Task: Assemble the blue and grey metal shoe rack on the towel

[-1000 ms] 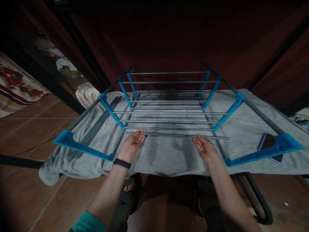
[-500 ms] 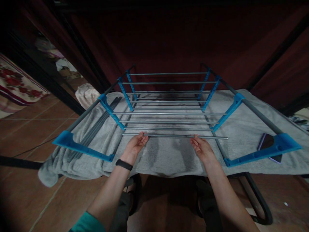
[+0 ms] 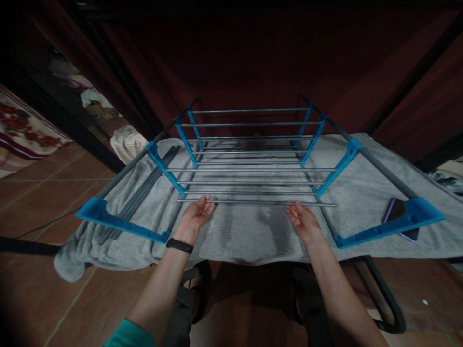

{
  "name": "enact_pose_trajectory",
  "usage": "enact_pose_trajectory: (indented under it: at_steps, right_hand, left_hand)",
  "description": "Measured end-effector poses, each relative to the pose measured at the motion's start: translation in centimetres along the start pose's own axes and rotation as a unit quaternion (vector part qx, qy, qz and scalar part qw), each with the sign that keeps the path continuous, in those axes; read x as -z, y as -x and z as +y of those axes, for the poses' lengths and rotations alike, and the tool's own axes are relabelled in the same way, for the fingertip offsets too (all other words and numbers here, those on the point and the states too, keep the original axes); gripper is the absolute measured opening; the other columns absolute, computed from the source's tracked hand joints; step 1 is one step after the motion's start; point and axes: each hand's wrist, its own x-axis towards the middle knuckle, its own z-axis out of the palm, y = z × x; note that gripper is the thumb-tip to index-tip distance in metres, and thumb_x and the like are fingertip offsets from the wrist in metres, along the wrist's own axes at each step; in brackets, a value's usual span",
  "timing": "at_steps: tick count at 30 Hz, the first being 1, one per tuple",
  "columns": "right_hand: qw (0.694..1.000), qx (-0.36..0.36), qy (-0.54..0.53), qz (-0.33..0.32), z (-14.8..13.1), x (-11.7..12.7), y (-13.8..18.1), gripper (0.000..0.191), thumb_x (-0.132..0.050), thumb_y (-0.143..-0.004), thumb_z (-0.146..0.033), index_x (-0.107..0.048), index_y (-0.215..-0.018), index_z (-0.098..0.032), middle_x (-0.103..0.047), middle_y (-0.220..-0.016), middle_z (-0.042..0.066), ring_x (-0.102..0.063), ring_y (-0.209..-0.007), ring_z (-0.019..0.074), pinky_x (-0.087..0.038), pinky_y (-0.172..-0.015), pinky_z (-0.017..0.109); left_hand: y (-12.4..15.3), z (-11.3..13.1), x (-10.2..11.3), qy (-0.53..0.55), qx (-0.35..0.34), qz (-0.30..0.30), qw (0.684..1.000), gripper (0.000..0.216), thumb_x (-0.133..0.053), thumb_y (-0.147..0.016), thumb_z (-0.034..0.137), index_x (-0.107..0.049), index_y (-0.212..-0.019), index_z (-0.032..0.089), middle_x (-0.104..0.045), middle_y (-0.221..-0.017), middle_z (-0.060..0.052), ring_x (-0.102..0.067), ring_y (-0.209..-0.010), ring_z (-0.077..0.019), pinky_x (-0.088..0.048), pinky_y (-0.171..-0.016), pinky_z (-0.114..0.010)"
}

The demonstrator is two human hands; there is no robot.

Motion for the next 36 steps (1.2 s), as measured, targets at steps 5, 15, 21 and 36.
enact_pose_trajectory:
  at_steps: [5,15,21,36]
  right_hand:
    - [0.999,0.044,-0.005,0.004,0.1,0.0,-0.1,0.013,-0.06,-0.094,-0.022,-0.065,-0.083,-0.018,-0.068,-0.07,0.001,-0.068,-0.067,0.0102,-0.059,-0.066,0.018]
    - [0.998,0.062,-0.016,0.001,0.1,-0.5,-0.4,0.015,-0.06,-0.095,-0.027,-0.064,-0.084,-0.019,-0.071,-0.079,0.003,-0.069,-0.073,0.011,-0.061,-0.071,0.021]
    - [0.998,0.056,-0.021,0.016,0.2,-0.2,-0.5,0.019,-0.05,-0.099,-0.018,-0.063,-0.085,-0.018,-0.07,-0.08,0.002,-0.07,-0.074,0.0095,-0.062,-0.081,0.024]
    - [0.998,0.053,-0.022,0.018,0.2,0.1,-0.4,0.018,-0.052,-0.098,-0.02,-0.063,-0.084,-0.018,-0.07,-0.079,0.002,-0.07,-0.071,0.0098,-0.062,-0.078,0.024]
  left_hand:
    - [-0.5,-0.1,0.1,-0.01,0.009,-0.01,1.0,0.02,-0.046,-0.097,0.007,-0.058,-0.083,0.015,-0.063,-0.071,-0.002,-0.065,-0.062,-0.0113,-0.058,-0.065,-0.025]
    - [0.4,-0.7,0.0,-0.045,-0.003,-0.055,0.997,0.019,-0.049,-0.095,0.005,-0.059,-0.082,0.014,-0.067,-0.073,-0.004,-0.066,-0.063,-0.0115,-0.06,-0.069,-0.027]
    - [1.6,-2.7,-0.3,-0.139,0.014,-0.122,0.983,0.004,-0.063,-0.089,0.01,-0.066,-0.086,0.011,-0.072,-0.075,-0.013,-0.071,-0.067,-0.019,-0.058,-0.065,-0.029]
    - [4.7,-3.0,-0.8,-0.426,-0.349,-0.226,0.804,0.028,-0.071,-0.075,0.002,-0.074,-0.09,0.026,-0.068,-0.11,-0.01,-0.047,-0.129,-0.0318,-0.034,-0.113,-0.043]
